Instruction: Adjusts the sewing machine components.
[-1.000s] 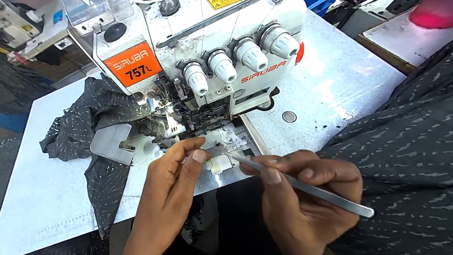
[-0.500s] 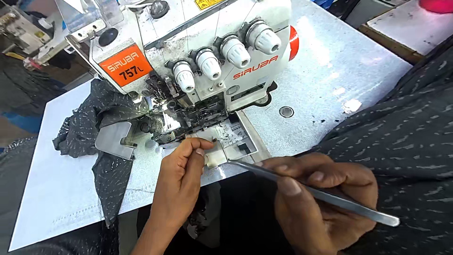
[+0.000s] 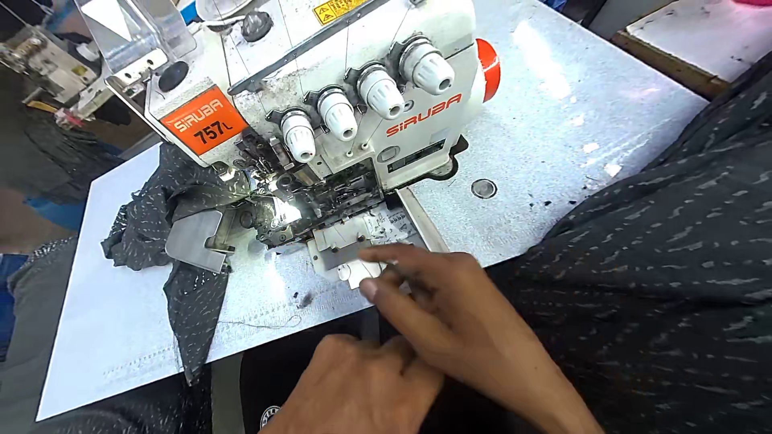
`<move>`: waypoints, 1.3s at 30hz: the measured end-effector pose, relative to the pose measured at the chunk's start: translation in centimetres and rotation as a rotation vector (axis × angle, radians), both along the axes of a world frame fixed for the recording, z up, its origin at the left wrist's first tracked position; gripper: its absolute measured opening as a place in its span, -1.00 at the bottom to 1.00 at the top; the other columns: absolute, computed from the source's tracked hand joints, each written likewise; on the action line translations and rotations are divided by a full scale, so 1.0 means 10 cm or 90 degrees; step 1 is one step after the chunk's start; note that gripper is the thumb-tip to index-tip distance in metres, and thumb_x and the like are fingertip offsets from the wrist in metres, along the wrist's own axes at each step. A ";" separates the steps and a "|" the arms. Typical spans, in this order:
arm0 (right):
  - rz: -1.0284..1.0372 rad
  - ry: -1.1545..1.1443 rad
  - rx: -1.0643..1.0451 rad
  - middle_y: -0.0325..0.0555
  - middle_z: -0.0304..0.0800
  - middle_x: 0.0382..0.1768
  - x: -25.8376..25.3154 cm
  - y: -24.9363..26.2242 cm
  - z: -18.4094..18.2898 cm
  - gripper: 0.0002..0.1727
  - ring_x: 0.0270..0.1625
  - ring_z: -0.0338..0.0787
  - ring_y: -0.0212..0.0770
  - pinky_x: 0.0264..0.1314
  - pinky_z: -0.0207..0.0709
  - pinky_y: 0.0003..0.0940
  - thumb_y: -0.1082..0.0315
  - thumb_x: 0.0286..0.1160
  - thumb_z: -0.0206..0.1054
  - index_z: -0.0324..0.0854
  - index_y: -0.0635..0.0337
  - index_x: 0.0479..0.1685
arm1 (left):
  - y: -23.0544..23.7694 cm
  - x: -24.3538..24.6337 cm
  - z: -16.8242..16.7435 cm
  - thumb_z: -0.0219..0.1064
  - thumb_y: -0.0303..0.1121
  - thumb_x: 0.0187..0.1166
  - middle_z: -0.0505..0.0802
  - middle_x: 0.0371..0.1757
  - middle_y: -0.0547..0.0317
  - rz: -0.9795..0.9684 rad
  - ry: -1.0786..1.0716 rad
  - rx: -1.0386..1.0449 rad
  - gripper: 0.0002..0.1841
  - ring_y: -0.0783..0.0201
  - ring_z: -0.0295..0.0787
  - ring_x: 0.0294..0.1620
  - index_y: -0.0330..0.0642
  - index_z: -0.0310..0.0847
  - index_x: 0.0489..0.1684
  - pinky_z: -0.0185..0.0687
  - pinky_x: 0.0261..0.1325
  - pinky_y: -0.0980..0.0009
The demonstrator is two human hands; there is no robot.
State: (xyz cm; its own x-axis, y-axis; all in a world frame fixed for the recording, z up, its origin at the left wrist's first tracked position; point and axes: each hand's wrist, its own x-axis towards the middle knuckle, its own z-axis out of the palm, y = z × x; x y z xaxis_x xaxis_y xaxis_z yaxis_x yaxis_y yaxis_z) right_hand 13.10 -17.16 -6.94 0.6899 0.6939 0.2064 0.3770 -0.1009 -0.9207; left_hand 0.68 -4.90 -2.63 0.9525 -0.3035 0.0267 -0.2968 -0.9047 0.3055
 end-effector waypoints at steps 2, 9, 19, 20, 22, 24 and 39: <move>0.042 0.032 0.013 -0.63 0.70 -0.54 -0.01 0.01 0.00 -0.72 -0.58 0.59 -0.65 -0.58 0.51 -0.61 0.03 0.66 0.27 0.83 -0.19 0.11 | 0.00 -0.03 -0.03 0.19 -0.36 0.70 0.69 -0.55 0.22 -0.010 0.032 -0.020 -0.81 0.21 0.60 -0.65 -0.01 0.72 -0.29 0.40 -0.68 0.28; 0.069 -0.004 0.203 -0.37 0.79 -0.40 -0.14 -0.33 -0.13 -0.75 -0.46 0.65 -0.59 -0.45 0.55 -0.66 0.30 0.70 0.21 0.83 0.05 0.01 | 0.37 -0.03 -0.02 0.03 -0.07 0.87 0.81 0.32 -0.01 0.265 0.126 -0.694 -0.41 0.15 0.82 0.18 -0.31 0.32 0.72 0.78 0.28 0.19; 0.061 -0.041 0.360 -0.17 0.91 0.08 -0.07 -0.22 -0.08 -0.71 0.08 0.87 -0.33 0.11 0.81 -0.41 0.24 0.75 0.19 0.82 0.16 0.01 | 0.14 -0.25 -0.01 -0.07 -0.25 0.90 0.83 -0.31 0.26 0.229 0.034 -0.266 -0.61 0.36 0.75 -0.35 -0.06 0.77 0.21 0.74 -0.25 0.30; 0.108 -0.044 0.376 -0.09 0.89 0.16 -0.03 -0.13 -0.04 -0.68 0.21 0.87 -0.24 0.25 0.81 -0.31 0.24 0.76 0.17 0.81 0.22 -0.01 | 0.12 -0.29 0.06 -0.03 -0.27 0.89 0.85 -0.28 0.19 0.194 0.033 -0.231 -0.64 0.29 0.79 -0.30 -0.09 0.77 0.14 0.75 -0.20 0.24; 0.211 -0.039 0.393 0.02 0.89 0.19 0.00 0.06 -0.01 -0.62 0.23 0.87 -0.18 0.28 0.81 -0.26 0.26 0.77 0.12 0.82 0.33 -0.01 | 0.15 -0.32 0.25 0.03 -0.28 0.88 0.84 -0.28 0.13 0.167 0.028 -0.222 -0.68 0.26 0.80 -0.25 -0.11 0.77 0.03 0.73 -0.18 0.26; 0.251 -0.037 0.389 -0.02 0.91 0.07 0.00 0.17 -0.06 -0.60 0.09 0.89 -0.30 0.14 0.81 -0.39 0.26 0.80 0.09 0.81 0.35 0.01 | 0.30 -0.33 0.44 0.06 -0.24 0.88 0.75 -0.26 0.19 0.188 -0.001 -0.309 -0.68 0.39 0.67 -0.25 -0.05 0.80 0.07 0.62 -0.20 0.45; 0.090 -0.517 0.113 -0.31 0.41 -0.65 0.17 0.46 0.05 -0.75 -0.62 0.42 -0.38 -0.63 0.20 -0.46 0.36 0.52 0.19 0.69 0.08 -0.51 | 0.74 0.16 0.28 0.05 -0.35 0.84 0.54 -0.58 0.30 0.301 0.107 -0.878 -0.69 0.57 0.22 -0.71 -0.16 0.75 -0.21 0.07 -0.68 0.72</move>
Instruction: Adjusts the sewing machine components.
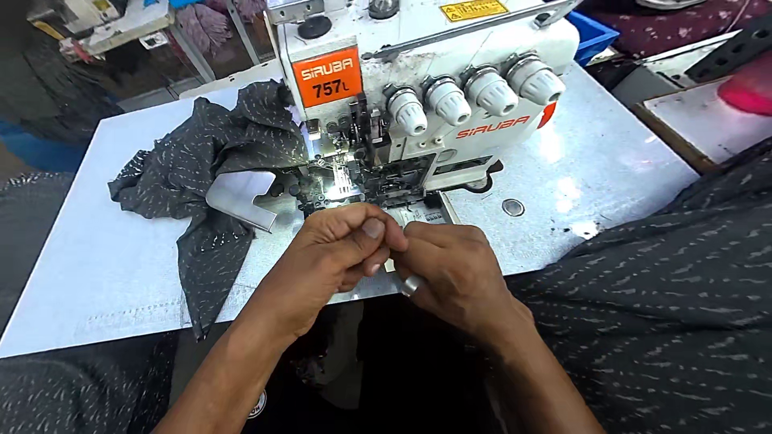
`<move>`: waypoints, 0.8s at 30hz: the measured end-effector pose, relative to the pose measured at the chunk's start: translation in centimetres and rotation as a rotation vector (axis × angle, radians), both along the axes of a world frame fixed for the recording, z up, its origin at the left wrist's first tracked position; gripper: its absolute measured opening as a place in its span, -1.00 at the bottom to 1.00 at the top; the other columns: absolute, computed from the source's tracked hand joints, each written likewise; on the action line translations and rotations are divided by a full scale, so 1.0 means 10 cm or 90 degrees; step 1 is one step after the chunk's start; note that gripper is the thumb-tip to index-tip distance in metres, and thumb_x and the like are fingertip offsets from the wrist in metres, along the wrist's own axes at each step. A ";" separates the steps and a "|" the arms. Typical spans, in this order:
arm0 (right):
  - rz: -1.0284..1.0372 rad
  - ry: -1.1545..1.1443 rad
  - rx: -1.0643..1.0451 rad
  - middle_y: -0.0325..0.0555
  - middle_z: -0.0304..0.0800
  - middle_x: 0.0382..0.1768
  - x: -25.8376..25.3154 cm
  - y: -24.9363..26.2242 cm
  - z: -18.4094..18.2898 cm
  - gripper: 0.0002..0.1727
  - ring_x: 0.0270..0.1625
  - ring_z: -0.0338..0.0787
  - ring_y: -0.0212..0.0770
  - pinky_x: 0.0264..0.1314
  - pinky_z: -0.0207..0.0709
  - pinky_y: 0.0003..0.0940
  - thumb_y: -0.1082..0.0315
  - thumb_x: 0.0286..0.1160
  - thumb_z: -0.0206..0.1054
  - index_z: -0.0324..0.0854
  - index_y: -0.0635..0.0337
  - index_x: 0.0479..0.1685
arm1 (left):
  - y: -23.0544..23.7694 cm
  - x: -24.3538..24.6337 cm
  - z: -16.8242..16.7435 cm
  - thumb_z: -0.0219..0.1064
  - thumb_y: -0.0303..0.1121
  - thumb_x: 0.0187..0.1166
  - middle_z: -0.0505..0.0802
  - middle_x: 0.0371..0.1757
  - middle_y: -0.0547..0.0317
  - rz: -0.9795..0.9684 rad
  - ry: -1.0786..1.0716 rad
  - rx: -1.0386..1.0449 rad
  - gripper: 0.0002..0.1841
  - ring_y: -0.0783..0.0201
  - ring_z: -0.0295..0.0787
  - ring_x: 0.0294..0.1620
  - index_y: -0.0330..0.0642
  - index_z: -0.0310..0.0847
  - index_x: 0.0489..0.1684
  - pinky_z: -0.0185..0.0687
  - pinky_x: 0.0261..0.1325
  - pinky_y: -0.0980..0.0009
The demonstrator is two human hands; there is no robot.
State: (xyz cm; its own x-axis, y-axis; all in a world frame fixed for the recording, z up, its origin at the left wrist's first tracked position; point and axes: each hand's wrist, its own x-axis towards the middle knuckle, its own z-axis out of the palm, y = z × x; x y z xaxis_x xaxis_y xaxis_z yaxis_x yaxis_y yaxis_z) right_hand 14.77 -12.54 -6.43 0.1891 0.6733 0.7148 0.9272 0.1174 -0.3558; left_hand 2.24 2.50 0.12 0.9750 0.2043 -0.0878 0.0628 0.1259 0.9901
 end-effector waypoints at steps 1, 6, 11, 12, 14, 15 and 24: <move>0.001 -0.017 -0.017 -0.30 0.42 -0.65 0.01 0.01 0.01 -0.73 -0.62 0.45 -0.36 -0.64 0.22 -0.44 0.35 0.53 0.19 0.66 0.07 -0.55 | 0.01 0.00 0.03 0.05 -0.36 0.83 0.54 -0.57 0.29 0.012 -0.001 0.136 -0.68 0.51 0.27 -0.67 -0.15 0.76 -0.22 0.11 -0.65 0.67; -0.046 -0.049 -0.094 -0.29 0.53 -0.61 0.09 -0.06 0.02 -0.77 -0.62 0.53 -0.30 -0.66 0.30 -0.34 0.35 0.43 0.18 0.79 0.07 -0.33 | 0.22 -0.15 0.12 0.03 -0.25 0.82 0.66 -0.48 0.48 0.110 -0.038 0.667 -0.68 0.51 0.50 -0.54 0.03 0.79 -0.07 0.44 -0.49 0.51; -0.262 -0.042 -0.201 -0.05 0.82 -0.33 0.32 -0.16 0.07 -0.68 -0.51 0.77 0.02 -0.65 0.45 0.04 0.38 0.46 0.15 0.80 0.10 0.03 | 0.87 -0.28 0.05 0.12 -0.24 0.78 0.79 0.03 0.26 0.260 0.008 0.754 -0.67 0.46 0.59 -0.41 0.00 0.75 0.30 0.55 -0.39 0.43; -0.278 -0.022 -0.207 -0.07 0.84 -0.29 0.37 -0.15 0.07 -0.68 -0.45 0.79 0.00 -0.58 0.49 0.05 0.37 0.50 0.15 0.80 0.07 0.05 | 0.96 -0.25 0.04 0.17 -0.24 0.75 0.77 0.09 0.21 0.265 -0.011 0.775 -0.68 0.44 0.56 -0.43 -0.03 0.73 0.33 0.52 -0.41 0.43; -0.275 0.033 -0.210 -0.21 0.86 -0.24 0.43 -0.15 0.07 -0.68 -0.37 0.79 -0.18 -0.43 0.59 -0.04 0.31 0.60 0.12 0.81 -0.01 0.07 | 1.08 -0.14 0.04 0.24 -0.23 0.72 0.75 0.19 0.12 0.242 -0.068 0.810 -0.66 0.39 0.60 -0.36 -0.06 0.73 0.37 0.57 -0.34 0.40; -0.267 0.060 -0.214 -0.26 0.86 -0.26 0.44 -0.14 0.06 -0.69 -0.36 0.78 -0.24 -0.40 0.62 -0.07 0.29 0.62 0.13 0.81 -0.03 0.06 | 1.14 -0.06 0.03 0.25 -0.22 0.71 0.76 0.22 0.11 0.222 -0.106 0.830 -0.66 0.39 0.65 -0.28 -0.04 0.74 0.35 0.62 -0.26 0.40; -0.317 0.116 -0.322 -0.40 0.85 -0.37 0.40 -0.23 0.05 -0.71 -0.42 0.80 -0.33 -0.43 0.65 -0.04 0.16 0.59 0.15 0.82 -0.17 0.01 | 1.55 0.48 -0.02 0.13 -0.19 0.76 0.79 0.28 0.14 -0.021 -0.193 0.892 -0.68 0.18 0.72 0.30 0.06 0.81 0.22 0.61 0.36 0.09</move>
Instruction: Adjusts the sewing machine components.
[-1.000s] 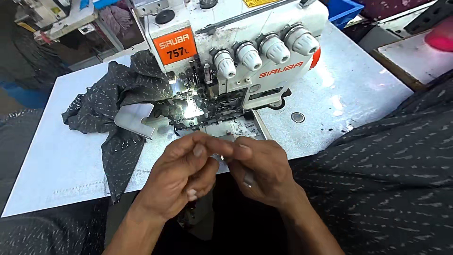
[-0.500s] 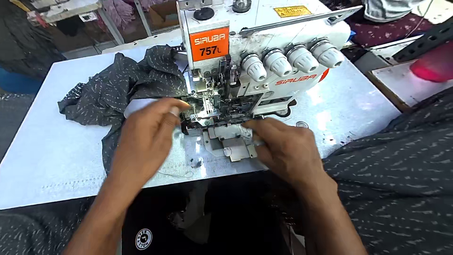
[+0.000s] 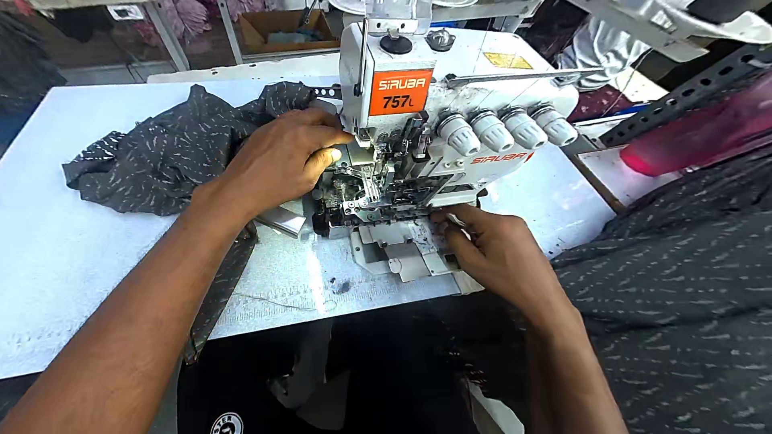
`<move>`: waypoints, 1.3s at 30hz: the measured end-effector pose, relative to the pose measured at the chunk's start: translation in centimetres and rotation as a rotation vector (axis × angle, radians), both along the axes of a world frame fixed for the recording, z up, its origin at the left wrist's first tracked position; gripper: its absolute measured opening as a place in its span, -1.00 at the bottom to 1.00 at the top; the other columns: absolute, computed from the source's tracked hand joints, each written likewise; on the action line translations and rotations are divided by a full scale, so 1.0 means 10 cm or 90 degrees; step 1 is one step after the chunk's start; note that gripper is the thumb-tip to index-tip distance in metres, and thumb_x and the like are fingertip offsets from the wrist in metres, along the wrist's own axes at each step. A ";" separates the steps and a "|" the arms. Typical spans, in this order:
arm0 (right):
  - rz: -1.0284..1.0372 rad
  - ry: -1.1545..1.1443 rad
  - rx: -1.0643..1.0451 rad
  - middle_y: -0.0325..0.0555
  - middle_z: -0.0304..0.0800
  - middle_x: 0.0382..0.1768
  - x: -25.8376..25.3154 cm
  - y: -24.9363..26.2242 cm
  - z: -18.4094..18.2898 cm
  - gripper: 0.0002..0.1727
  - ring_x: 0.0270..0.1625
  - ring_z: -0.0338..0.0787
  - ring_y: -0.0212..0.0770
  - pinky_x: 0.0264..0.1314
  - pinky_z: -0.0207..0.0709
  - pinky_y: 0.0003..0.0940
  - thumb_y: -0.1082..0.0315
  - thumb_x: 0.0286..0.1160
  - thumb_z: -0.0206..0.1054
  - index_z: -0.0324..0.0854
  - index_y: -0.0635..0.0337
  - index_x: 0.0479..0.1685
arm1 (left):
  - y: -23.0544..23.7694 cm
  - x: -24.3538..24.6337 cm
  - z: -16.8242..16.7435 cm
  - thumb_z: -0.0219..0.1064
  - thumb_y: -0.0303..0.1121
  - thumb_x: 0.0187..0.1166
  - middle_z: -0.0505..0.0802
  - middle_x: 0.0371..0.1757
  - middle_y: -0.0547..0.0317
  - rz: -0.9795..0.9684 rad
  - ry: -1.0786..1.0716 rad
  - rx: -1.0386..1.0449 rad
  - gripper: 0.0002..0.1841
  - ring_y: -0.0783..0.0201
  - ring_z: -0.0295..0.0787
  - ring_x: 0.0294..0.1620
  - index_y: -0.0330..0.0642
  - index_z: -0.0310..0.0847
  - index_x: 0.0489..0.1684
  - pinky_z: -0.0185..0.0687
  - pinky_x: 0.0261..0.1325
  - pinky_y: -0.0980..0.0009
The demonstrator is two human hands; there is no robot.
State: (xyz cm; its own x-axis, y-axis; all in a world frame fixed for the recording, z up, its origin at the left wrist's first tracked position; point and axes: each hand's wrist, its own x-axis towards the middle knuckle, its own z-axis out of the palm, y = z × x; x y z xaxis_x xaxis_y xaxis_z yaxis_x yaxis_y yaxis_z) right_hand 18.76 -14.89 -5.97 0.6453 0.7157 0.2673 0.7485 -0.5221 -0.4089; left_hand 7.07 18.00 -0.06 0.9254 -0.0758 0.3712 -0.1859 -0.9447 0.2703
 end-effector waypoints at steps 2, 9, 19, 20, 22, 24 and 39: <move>-0.031 0.027 0.066 -0.40 0.80 -0.48 -0.05 -0.10 0.07 -0.71 -0.56 0.70 -0.42 -0.57 0.59 -0.24 0.17 0.61 0.18 0.81 -0.09 0.05 | 0.06 0.05 -0.03 0.18 -0.11 0.74 0.80 0.13 0.19 -0.023 0.021 0.009 -0.69 0.20 0.75 0.16 0.18 0.83 0.23 0.66 0.19 0.07; -0.221 0.093 0.219 -0.36 0.67 -0.60 -0.12 -0.54 0.25 -0.71 -0.69 0.48 -0.46 -0.66 0.34 -0.46 0.26 0.64 0.21 0.77 0.05 0.16 | 0.19 0.08 -0.15 0.34 0.10 0.57 0.81 -0.16 0.42 -0.089 -0.017 -0.060 -0.71 0.38 0.69 0.01 0.29 0.93 -0.04 0.57 0.15 0.23; -0.290 -0.009 0.370 -0.43 0.68 -0.48 -0.16 -0.47 0.41 -0.78 -0.59 0.57 -0.59 -0.61 0.41 -0.69 0.30 0.69 0.25 0.73 0.09 0.12 | 0.20 0.04 -0.19 0.32 -0.03 0.61 0.83 -0.07 0.39 -0.079 -0.048 -0.081 -0.79 0.35 0.71 0.08 0.18 0.86 -0.21 0.59 0.16 0.21; -0.287 -0.031 0.379 -0.43 0.70 -0.44 -0.15 -0.45 0.41 -0.78 -0.54 0.60 -0.60 -0.55 0.45 -0.69 0.29 0.70 0.27 0.72 0.12 0.13 | 0.20 0.04 -0.19 0.30 -0.03 0.62 0.83 -0.09 0.40 -0.080 -0.049 -0.077 -0.78 0.34 0.71 0.07 0.17 0.85 -0.22 0.59 0.15 0.21; -0.276 -0.039 0.413 -0.41 0.70 -0.30 -0.03 -0.46 0.43 -0.76 -0.42 0.64 -0.56 -0.39 0.53 -0.61 0.23 0.74 0.26 0.67 0.14 0.16 | 0.21 0.03 -0.18 0.31 -0.05 0.59 0.83 -0.11 0.42 -0.088 -0.050 -0.087 -0.78 0.37 0.70 0.06 0.16 0.84 -0.27 0.58 0.13 0.25; -0.284 -0.014 0.439 -0.46 0.67 -0.28 0.22 -0.49 0.46 -0.77 -0.42 0.61 -0.57 -0.39 0.52 -0.59 0.17 0.77 0.22 0.62 0.06 0.14 | 0.22 0.02 -0.18 0.31 -0.08 0.53 0.83 -0.13 0.44 -0.099 -0.044 -0.117 -0.80 0.42 0.70 0.03 0.15 0.83 -0.35 0.58 0.11 0.29; -0.204 0.307 0.283 -0.50 0.55 -0.65 1.52 -0.03 0.25 -0.85 -0.75 0.37 -0.59 -0.72 0.26 -0.66 0.20 0.73 0.17 0.58 -0.15 -0.24 | 0.21 0.02 -0.19 0.35 0.02 0.48 0.84 -0.07 0.53 -0.078 -0.036 -0.095 -0.72 0.42 0.68 0.07 0.27 0.84 0.03 0.57 0.14 0.25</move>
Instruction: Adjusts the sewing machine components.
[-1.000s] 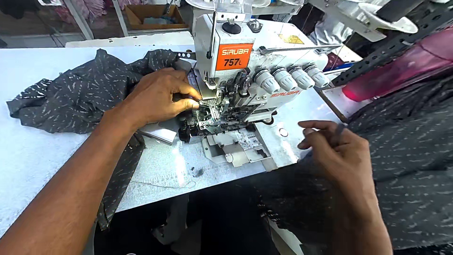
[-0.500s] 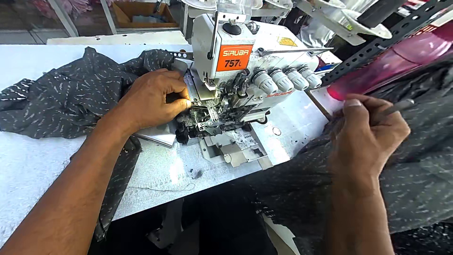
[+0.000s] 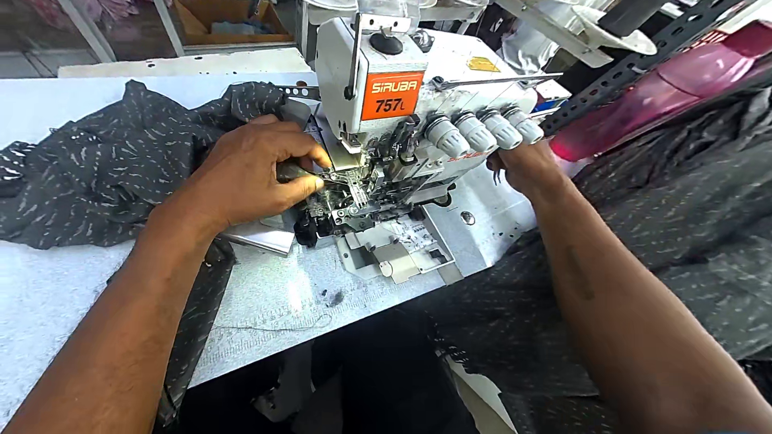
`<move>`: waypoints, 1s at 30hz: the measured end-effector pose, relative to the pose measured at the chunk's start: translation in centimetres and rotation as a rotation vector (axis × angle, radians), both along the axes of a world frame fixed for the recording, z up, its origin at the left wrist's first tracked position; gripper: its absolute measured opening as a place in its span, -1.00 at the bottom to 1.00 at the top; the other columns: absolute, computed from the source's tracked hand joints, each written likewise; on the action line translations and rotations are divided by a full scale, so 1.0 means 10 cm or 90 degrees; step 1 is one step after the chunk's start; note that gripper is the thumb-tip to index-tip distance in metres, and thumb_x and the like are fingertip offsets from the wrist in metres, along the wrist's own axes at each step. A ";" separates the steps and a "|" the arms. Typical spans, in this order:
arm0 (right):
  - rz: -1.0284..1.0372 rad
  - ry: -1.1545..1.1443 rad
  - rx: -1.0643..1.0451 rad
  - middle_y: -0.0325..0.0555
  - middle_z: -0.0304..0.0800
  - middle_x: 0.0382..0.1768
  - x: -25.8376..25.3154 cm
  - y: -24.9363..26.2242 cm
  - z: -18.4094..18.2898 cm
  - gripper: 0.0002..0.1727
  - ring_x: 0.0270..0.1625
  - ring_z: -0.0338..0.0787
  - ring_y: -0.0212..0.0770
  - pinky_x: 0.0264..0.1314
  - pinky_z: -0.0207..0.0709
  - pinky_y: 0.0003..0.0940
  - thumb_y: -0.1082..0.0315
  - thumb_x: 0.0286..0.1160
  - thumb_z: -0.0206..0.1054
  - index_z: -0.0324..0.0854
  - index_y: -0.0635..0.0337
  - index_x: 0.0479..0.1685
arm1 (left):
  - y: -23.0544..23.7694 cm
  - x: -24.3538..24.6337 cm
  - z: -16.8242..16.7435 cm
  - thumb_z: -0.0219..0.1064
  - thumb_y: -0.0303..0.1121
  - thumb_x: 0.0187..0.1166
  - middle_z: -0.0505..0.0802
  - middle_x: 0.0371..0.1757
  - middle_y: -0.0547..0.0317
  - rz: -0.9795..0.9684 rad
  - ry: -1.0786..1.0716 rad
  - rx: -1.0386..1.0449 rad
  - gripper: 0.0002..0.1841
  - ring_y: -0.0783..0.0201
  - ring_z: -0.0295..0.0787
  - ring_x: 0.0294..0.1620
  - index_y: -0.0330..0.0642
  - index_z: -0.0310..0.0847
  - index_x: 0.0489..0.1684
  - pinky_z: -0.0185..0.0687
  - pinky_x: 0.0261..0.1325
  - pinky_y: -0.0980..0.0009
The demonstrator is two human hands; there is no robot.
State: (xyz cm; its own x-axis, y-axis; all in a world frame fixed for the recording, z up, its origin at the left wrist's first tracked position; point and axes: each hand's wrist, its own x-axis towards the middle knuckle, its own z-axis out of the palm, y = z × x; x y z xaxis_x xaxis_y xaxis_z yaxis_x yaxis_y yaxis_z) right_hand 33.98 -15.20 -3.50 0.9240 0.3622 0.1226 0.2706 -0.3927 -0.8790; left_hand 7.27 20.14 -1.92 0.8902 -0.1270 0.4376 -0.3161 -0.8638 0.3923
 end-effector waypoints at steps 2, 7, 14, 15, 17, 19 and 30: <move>0.074 -0.024 0.020 -0.54 0.61 -0.63 0.05 0.01 -0.03 -0.87 -0.74 0.38 -0.62 -0.73 0.25 -0.69 0.28 0.63 0.21 0.61 -0.19 -0.26 | 0.02 0.01 0.00 0.40 0.06 0.49 0.82 0.07 0.51 -0.013 0.015 0.010 -0.72 0.37 0.65 0.18 0.36 0.89 0.06 0.55 0.22 0.21; 0.117 -0.039 0.043 -0.65 0.59 -0.59 0.15 -0.01 -0.13 -0.81 -0.70 0.41 -0.71 -0.69 0.30 -0.76 0.38 0.42 0.25 0.52 -0.27 -0.25 | 0.05 0.04 0.03 0.43 0.02 0.52 0.81 -0.09 0.48 -0.013 0.032 0.009 -0.79 0.41 0.69 0.04 0.35 0.94 -0.04 0.58 0.13 0.23; 0.113 -0.050 0.058 -0.74 0.66 -0.48 0.21 0.01 -0.19 -0.78 -0.54 0.57 -0.79 -0.51 0.46 -0.82 0.35 0.43 0.33 0.55 -0.33 -0.14 | -0.01 0.05 0.04 0.30 -0.07 0.66 0.83 -0.01 0.39 -0.015 -0.021 0.015 -0.77 0.37 0.71 0.12 0.17 0.90 -0.17 0.60 0.18 0.27; 0.110 -0.050 0.053 -0.74 0.64 -0.49 0.22 0.00 -0.19 -0.77 -0.56 0.55 -0.79 -0.52 0.45 -0.82 0.36 0.42 0.33 0.54 -0.32 -0.15 | -0.02 0.06 0.04 0.27 -0.08 0.69 0.84 0.01 0.37 -0.016 -0.025 0.027 -0.76 0.35 0.72 0.15 0.15 0.88 -0.16 0.61 0.20 0.26; 0.099 -0.037 0.023 -0.73 0.58 -0.54 0.20 0.02 -0.14 -0.78 -0.63 0.45 -0.78 -0.59 0.36 -0.82 0.36 0.41 0.31 0.50 -0.31 -0.19 | -0.04 0.07 0.05 0.23 -0.10 0.72 0.83 -0.15 0.33 -0.013 -0.040 0.052 -0.75 0.28 0.71 0.02 0.09 0.83 -0.16 0.57 0.04 0.23; 0.095 -0.022 -0.033 -0.69 0.56 -0.51 0.12 0.05 0.00 -0.83 -0.59 0.45 -0.80 -0.52 0.39 -0.83 0.40 0.55 0.21 0.48 -0.21 -0.18 | -0.06 0.06 0.06 0.17 -0.12 0.74 0.78 -0.25 0.31 -0.011 -0.039 0.072 -0.74 0.25 0.69 -0.06 0.06 0.79 -0.16 0.53 -0.06 0.23; 0.117 -0.170 -0.063 -0.46 0.67 -0.24 0.16 0.20 0.25 -0.92 -0.10 0.67 -0.79 0.14 0.58 -0.77 0.53 0.63 0.22 0.52 0.19 -0.04 | 0.04 0.20 0.03 0.27 0.03 0.62 0.83 -0.21 0.41 -0.045 0.009 0.004 -0.71 0.37 0.71 -0.02 0.20 0.92 -0.16 0.55 0.05 0.22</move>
State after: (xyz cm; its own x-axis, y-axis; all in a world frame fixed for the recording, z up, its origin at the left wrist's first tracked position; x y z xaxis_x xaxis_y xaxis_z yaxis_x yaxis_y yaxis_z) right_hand 35.57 -13.21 -1.03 0.7821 0.5420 0.3076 0.5604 -0.3958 -0.7275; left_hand 9.23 20.59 -1.58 0.8846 -0.1929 0.4246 -0.3715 -0.8417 0.3918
